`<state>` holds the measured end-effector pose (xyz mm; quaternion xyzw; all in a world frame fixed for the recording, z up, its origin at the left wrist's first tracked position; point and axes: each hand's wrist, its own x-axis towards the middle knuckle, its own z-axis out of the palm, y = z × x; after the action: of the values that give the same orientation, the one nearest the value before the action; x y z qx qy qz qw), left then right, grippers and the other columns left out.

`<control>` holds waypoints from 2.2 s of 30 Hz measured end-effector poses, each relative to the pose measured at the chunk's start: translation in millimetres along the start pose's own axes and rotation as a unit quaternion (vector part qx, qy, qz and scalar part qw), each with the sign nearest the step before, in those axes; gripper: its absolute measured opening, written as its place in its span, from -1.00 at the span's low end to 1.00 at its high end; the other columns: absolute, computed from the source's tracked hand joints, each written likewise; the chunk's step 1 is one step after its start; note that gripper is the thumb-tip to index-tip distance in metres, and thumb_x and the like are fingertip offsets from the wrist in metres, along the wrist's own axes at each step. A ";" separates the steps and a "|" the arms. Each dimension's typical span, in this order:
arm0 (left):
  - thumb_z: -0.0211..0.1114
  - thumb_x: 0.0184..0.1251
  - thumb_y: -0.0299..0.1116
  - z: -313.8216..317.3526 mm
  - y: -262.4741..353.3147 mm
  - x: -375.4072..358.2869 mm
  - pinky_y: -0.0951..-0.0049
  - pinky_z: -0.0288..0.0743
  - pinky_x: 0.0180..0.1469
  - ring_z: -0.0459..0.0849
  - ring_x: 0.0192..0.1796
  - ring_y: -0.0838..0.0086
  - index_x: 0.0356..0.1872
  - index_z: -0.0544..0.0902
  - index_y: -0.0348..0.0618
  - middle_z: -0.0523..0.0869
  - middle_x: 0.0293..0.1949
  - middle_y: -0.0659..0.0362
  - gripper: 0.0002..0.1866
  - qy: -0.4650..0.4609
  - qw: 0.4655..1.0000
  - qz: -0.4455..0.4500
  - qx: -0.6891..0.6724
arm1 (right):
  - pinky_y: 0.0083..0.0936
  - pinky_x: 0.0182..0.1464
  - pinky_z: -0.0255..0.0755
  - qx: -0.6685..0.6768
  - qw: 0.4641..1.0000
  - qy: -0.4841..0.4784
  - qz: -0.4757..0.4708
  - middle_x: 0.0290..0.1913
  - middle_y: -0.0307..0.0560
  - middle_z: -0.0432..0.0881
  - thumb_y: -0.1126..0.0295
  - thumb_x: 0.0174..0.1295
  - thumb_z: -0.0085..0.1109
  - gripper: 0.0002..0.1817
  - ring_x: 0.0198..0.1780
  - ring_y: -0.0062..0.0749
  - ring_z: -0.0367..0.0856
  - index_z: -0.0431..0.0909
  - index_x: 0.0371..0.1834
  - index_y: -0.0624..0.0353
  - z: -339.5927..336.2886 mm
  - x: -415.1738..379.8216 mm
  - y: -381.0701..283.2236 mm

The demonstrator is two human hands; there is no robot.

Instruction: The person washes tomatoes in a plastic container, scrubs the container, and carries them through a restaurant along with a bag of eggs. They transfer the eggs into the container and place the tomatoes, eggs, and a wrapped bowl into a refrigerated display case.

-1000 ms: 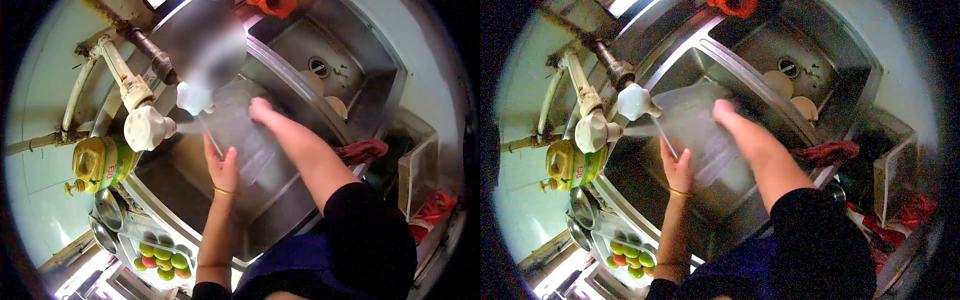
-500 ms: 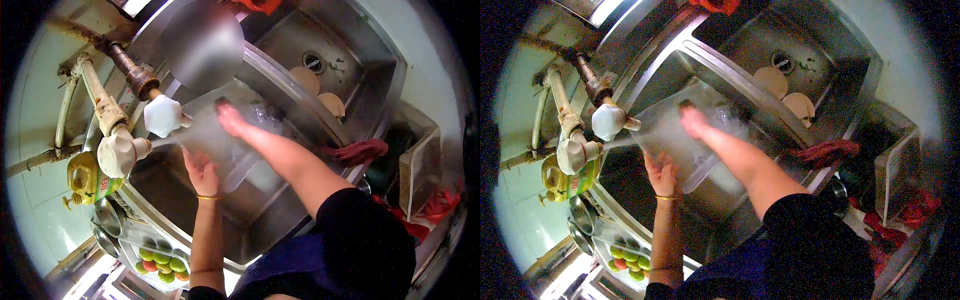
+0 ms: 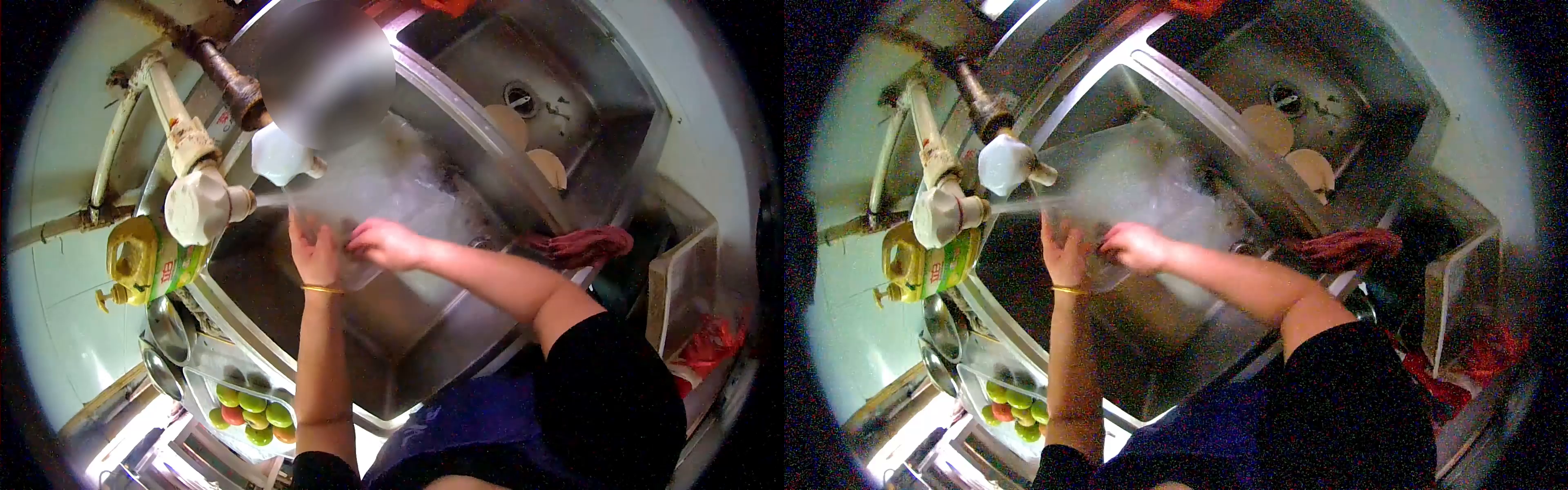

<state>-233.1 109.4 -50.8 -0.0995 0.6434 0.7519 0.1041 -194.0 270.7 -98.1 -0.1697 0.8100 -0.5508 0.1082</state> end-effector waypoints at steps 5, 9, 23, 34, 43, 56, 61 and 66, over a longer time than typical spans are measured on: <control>0.10 0.24 -0.66 12.3 4.4 -9.0 0.69 0.36 -0.40 0.41 -0.37 0.68 0.44 0.16 -0.06 0.47 0.07 0.16 -0.28 0.051 0.998 0.011 0.039 | -0.15 -0.25 0.42 -0.155 0.939 0.057 0.303 -0.41 0.13 0.56 0.48 0.01 0.11 -0.88 -0.31 0.03 0.57 0.51 -0.35 0.15 -42.6 -27.1 120.5; 0.10 0.27 -0.63 6.1 -0.1 -0.8 0.55 0.46 -0.09 0.53 -0.11 0.53 0.44 0.15 -0.14 0.48 0.14 0.15 -0.32 0.029 1.000 0.008 0.004 | -0.13 0.04 0.49 -0.151 0.986 0.057 0.047 -0.01 0.12 0.61 0.46 0.01 0.02 -0.63 -0.01 0.04 0.59 0.59 -0.06 0.17 -0.7 11.6 35.8; 0.18 0.32 -0.54 19.1 -8.1 -22.0 0.49 0.43 -0.05 0.45 0.06 0.44 0.49 0.02 -0.05 0.32 0.32 0.05 -0.24 -0.008 0.989 0.110 0.104 | -0.21 0.36 0.19 0.229 0.953 0.186 0.065 0.15 0.08 0.53 0.28 0.34 -0.17 -0.61 0.27 -0.03 0.37 0.51 0.13 0.13 31.5 81.6 10.5; 0.05 -0.04 -0.72 26.4 -10.6 -48.0 0.29 0.34 0.26 0.39 0.27 0.24 0.49 0.04 -0.13 0.21 0.42 0.06 -0.09 0.014 0.979 0.146 0.139 | -0.16 -0.11 0.50 -0.493 0.846 0.061 0.192 -0.17 -0.01 0.68 0.41 0.07 0.02 -0.70 0.02 -0.14 0.56 0.66 -0.16 0.14 -48.2 88.6 150.6; -0.16 -0.09 -0.79 39.4 -11.9 -52.7 0.33 0.08 0.44 0.21 0.45 0.25 0.44 0.10 -0.32 0.22 0.42 0.00 -0.15 0.049 0.982 0.180 0.022 | -0.25 -0.09 0.56 -0.351 0.830 -0.138 0.412 -0.08 0.04 0.69 0.28 0.12 0.08 -0.71 -0.06 -0.14 0.68 0.70 -0.20 0.15 -41.4 0.6 71.8; -0.01 0.00 -0.76 -59.4 77.6 -125.8 0.30 0.60 -0.13 0.56 0.02 0.37 0.42 0.18 0.11 0.51 0.07 0.18 -0.15 0.021 0.994 0.008 -0.110 | -0.35 0.06 0.32 -0.448 0.874 -0.188 -0.015 -0.38 -0.25 0.62 0.30 -0.23 0.39 -0.73 -0.17 -0.29 0.59 0.57 -0.39 -0.08 -34.2 -78.7 -67.0; 0.12 0.22 -0.48 -99.0 87.8 -161.3 0.06 0.51 0.07 0.52 0.12 0.21 0.48 0.03 0.20 0.41 0.22 0.07 -0.21 -0.003 0.978 -0.030 -0.208 | -0.33 -0.05 0.40 -0.394 0.903 -0.140 -0.100 -0.39 -0.19 0.58 0.36 -0.16 0.31 -0.78 -0.20 -0.22 0.57 0.55 -0.38 -0.01 -77.9 -97.5 -117.6; 0.14 0.40 -0.06 -96.0 122.5 -159.4 0.27 0.31 0.19 0.42 0.14 0.39 0.21 0.34 -0.16 0.45 0.04 0.10 -0.49 -0.019 0.959 0.249 0.137 | -0.31 -0.13 0.47 -0.139 0.958 -0.253 -0.003 -0.32 0.00 0.60 0.37 -0.07 0.34 -0.74 -0.20 -0.14 0.59 0.58 -0.29 0.15 -140.5 -78.0 -179.6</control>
<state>-113.7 -8.4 95.8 0.0930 0.7423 0.6607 -0.0620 -145.3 361.3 119.8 -0.3188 0.8242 -0.3725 0.2834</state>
